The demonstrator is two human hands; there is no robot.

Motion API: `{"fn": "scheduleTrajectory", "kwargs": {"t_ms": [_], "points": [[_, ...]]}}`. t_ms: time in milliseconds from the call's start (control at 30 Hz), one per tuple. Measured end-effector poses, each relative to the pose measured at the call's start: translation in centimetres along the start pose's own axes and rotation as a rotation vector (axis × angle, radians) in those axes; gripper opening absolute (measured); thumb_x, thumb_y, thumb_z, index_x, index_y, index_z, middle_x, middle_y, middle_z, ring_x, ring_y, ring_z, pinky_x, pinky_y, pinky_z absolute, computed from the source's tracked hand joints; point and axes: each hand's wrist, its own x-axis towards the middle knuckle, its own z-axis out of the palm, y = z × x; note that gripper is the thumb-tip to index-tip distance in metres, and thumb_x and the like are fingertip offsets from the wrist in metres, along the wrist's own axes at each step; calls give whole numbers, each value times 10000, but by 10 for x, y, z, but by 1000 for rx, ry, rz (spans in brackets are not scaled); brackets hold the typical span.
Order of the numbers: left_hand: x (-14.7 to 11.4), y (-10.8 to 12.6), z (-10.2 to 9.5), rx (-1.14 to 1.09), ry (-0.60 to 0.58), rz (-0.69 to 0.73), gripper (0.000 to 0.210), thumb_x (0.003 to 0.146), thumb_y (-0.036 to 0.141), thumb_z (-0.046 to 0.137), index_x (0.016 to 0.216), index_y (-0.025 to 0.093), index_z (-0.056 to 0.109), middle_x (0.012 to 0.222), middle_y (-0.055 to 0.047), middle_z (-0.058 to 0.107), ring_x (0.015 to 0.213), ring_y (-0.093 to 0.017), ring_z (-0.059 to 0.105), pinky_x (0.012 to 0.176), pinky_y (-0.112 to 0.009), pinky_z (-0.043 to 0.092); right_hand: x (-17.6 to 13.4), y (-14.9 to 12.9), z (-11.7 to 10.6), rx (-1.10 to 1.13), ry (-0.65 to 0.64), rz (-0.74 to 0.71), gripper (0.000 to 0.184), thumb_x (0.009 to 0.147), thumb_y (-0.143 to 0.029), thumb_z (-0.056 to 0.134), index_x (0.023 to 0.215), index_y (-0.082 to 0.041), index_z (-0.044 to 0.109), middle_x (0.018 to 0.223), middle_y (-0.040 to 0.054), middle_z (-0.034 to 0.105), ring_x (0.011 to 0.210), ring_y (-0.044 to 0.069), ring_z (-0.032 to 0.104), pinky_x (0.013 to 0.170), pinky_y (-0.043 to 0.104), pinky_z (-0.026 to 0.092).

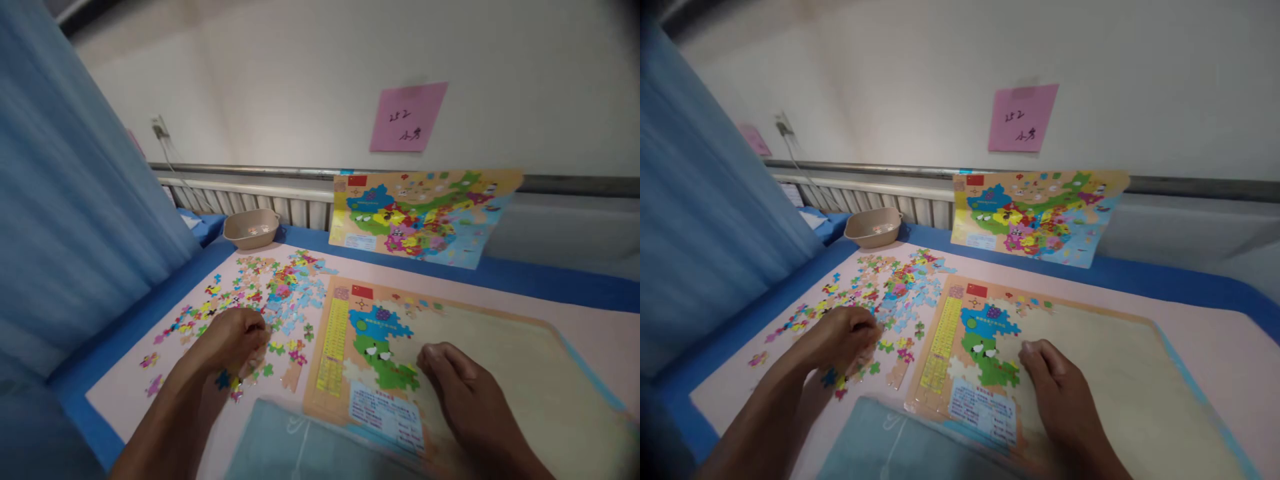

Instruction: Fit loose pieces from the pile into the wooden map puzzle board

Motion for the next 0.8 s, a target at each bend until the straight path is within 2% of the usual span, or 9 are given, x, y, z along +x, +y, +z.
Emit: {"fn": "scheduleTrajectory", "kwargs": {"t_ms": [167, 367, 500, 600, 700, 800], "points": [[-2, -17, -8, -49, -5, -79, 139, 790, 255, 580, 764, 208, 708, 759, 2, 720, 715, -161, 622, 649, -263, 372, -3, -9, 2, 19, 72, 34, 488, 998, -634, 471, 727, -239, 560, 705, -2, 597, 726, 216, 566, 693, 325, 414], [-4, -3, -6, -76, -37, 22, 181, 793, 227, 568, 815, 214, 747, 844, 3, 772, 786, -154, 663, 703, -252, 408, 3, 8, 0, -28, 31, 70, 509, 932, -712, 506, 744, -251, 613, 764, 18, 677, 752, 254, 629, 686, 353, 450], [-5, -9, -12, 8, 47, -114, 163, 818, 268, 573, 816, 215, 727, 774, -3, 750, 743, -170, 646, 662, -265, 379, 3, 13, 0, -32, 10, 79, 521, 957, -722, 487, 752, -257, 602, 756, 11, 665, 760, 252, 624, 703, 361, 449], [-3, -20, -15, 9, 20, -169, 168, 798, 247, 579, 843, 219, 738, 754, 2, 746, 726, -168, 653, 659, -261, 388, 4, 15, -1, -45, 7, 61, 526, 949, -734, 487, 763, -257, 609, 786, 17, 674, 786, 259, 634, 719, 366, 459], [-2, -22, -13, -9, -30, -102, 178, 764, 223, 606, 855, 219, 759, 830, 1, 768, 777, -164, 667, 682, -254, 406, 6, 17, -3, -54, -3, 64, 539, 928, -762, 492, 781, -259, 621, 810, 24, 680, 807, 274, 650, 718, 372, 469], [-3, -14, -7, -59, -78, -27, 179, 726, 193, 607, 826, 216, 754, 805, 11, 752, 763, -155, 655, 666, -252, 399, 7, 19, -4, -59, -14, 56, 554, 930, -775, 479, 776, -261, 613, 790, 20, 666, 787, 269, 641, 718, 375, 465]]}}
